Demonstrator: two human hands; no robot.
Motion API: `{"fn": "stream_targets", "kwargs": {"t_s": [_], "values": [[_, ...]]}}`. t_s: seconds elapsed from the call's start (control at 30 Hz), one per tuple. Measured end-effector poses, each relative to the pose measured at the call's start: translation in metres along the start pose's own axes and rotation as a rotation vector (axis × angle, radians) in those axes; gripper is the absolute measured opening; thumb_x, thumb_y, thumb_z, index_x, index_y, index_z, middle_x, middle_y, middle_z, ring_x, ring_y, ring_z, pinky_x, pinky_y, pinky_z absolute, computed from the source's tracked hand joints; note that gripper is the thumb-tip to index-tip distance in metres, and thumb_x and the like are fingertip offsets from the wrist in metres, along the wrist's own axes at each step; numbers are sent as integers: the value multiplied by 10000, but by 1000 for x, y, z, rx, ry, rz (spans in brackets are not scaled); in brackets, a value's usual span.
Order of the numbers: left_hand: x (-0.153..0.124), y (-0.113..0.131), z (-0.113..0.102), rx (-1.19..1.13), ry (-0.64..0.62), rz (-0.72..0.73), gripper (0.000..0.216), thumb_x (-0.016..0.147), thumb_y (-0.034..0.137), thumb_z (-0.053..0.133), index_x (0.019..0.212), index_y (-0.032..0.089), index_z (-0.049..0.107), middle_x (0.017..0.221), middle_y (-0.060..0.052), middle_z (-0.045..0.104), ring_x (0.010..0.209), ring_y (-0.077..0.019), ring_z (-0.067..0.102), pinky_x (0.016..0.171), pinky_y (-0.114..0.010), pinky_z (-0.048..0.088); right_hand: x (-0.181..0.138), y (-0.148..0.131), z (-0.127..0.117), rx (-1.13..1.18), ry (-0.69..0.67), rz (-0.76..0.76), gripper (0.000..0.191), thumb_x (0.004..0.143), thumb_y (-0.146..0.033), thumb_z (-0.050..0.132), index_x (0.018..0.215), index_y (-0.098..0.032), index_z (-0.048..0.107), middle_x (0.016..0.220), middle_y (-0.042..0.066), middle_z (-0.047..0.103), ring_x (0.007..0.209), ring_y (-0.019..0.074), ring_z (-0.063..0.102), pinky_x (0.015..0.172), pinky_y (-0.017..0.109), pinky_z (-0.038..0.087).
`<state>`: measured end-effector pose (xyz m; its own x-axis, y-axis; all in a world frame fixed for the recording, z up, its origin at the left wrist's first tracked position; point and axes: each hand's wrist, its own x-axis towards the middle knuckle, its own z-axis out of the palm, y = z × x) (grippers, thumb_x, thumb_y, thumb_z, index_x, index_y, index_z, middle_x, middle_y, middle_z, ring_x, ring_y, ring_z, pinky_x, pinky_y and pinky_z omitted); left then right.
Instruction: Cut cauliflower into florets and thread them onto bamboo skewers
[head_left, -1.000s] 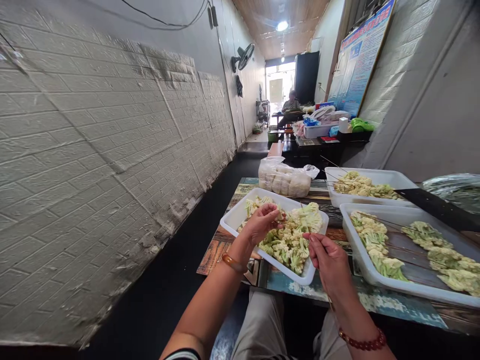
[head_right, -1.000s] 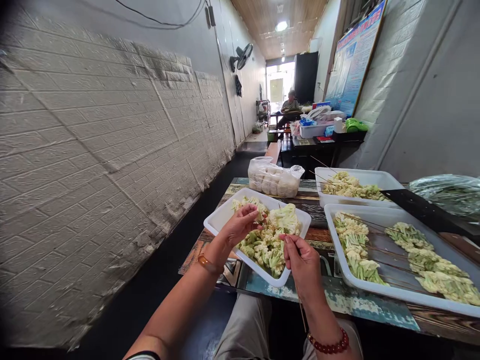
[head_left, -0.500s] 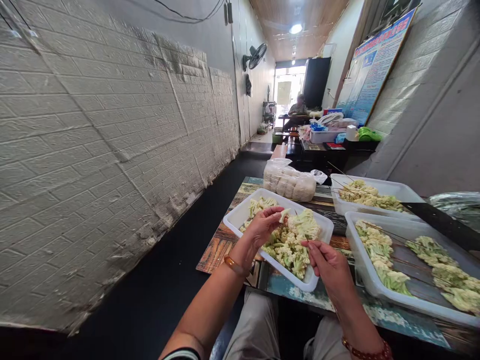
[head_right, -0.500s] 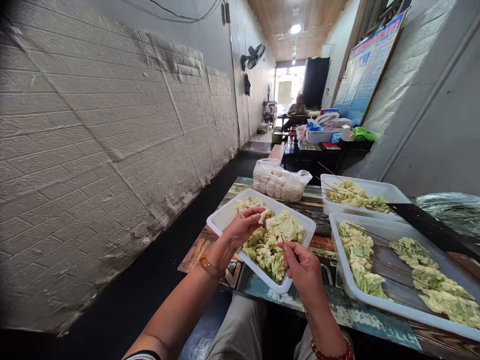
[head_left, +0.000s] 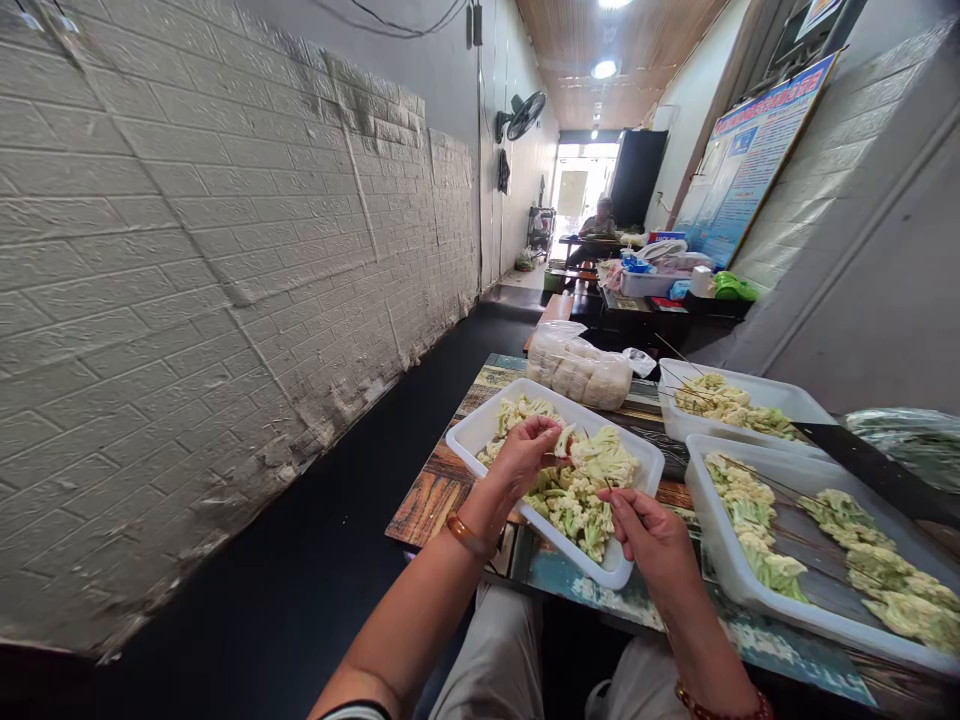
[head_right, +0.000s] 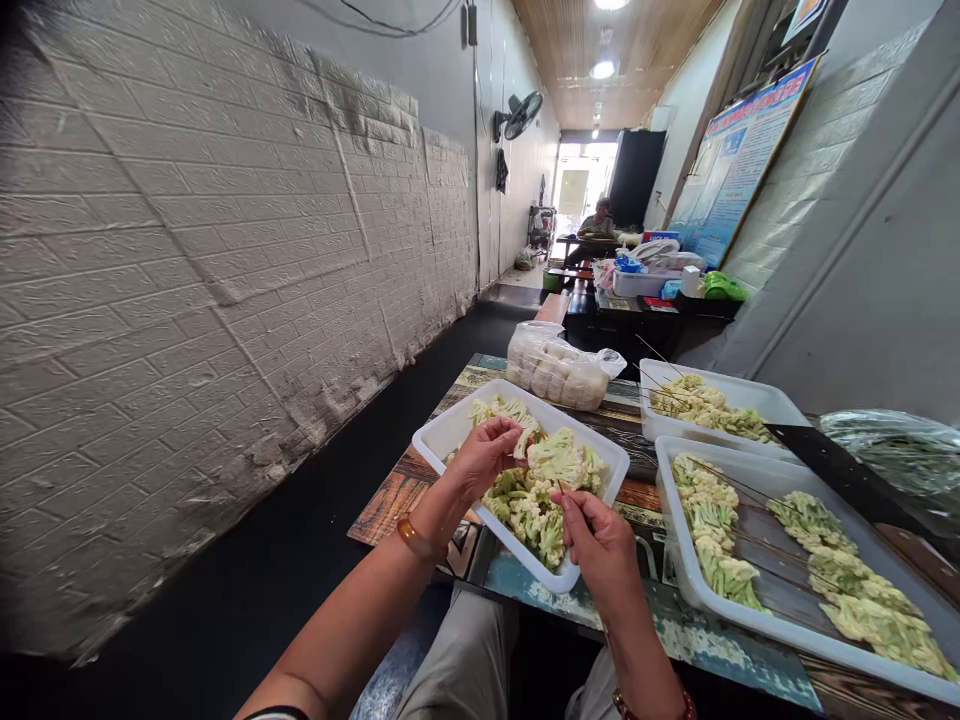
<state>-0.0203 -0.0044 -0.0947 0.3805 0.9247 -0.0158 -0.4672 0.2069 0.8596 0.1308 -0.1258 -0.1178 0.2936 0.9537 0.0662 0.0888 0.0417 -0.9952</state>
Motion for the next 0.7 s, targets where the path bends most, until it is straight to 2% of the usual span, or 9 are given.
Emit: {"fn": "stream_targets", "kwargs": {"t_s": [0.13,0.27,0.47,0.57,0.7], "values": [[0,1,0,-33,-9,27,343,613,349,797,809,133,616,777,-42,659,747,-146,631,708,-267,491,1,0,0,-39,-40,2,410,783,-545,611,889,-159,698,505,-44,476,387,88,385,406,230,277],[-2,3,1,-57,-49,0,289,612,237,795,826,126,637,857,-73,696,804,-142,653,795,-250,452,1,-2,-1,-77,-66,6,414,795,-536,592,912,-151,688,512,-49,472,400,89,388,414,224,288],[-3,3,0,-61,-75,1,387,588,177,804,949,127,674,864,-69,705,890,-170,663,795,-238,432,0,-6,0,-80,-83,19,445,809,-553,562,930,-139,669,518,-57,460,404,87,371,423,226,279],[-4,4,0,-57,-82,16,340,570,208,822,866,115,686,860,-76,707,874,-165,654,815,-247,431,-1,-9,0,-100,-82,10,443,814,-556,555,924,-142,669,519,-57,458,411,90,370,434,230,286],[-6,5,0,-45,-83,-13,343,557,265,834,809,130,645,876,-80,696,854,-173,641,737,-259,443,-2,-12,0,-119,-94,3,454,814,-562,549,928,-140,671,524,-52,465,415,95,378,436,234,291]]}}
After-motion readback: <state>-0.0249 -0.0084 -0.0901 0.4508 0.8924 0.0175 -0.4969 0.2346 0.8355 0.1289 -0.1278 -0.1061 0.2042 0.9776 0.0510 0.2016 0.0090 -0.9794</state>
